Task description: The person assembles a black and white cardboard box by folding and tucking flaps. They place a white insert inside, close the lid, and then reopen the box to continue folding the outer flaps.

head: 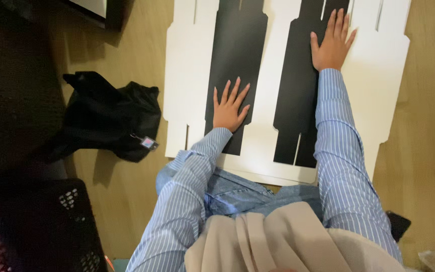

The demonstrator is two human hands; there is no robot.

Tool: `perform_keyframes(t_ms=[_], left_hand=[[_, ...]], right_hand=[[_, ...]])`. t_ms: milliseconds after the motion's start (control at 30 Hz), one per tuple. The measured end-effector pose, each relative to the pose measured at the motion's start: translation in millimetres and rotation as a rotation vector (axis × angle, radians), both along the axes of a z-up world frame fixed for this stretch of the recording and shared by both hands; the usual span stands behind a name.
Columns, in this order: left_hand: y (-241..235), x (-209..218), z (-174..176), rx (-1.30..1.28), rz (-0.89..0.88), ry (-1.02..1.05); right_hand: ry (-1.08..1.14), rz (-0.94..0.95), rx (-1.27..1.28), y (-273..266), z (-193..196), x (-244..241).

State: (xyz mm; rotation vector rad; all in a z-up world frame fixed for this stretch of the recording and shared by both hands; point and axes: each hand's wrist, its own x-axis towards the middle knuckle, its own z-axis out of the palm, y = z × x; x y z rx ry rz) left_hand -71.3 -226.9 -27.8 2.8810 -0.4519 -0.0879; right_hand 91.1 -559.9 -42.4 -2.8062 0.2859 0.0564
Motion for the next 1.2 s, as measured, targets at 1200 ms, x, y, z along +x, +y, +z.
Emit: perform_keyframes(t_ms=[1200], left_hand=[[1,230,-61,-0.075,0.131,-0.114]], right_hand=[[0.144,0.006,-0.157,53,-3,-232]])
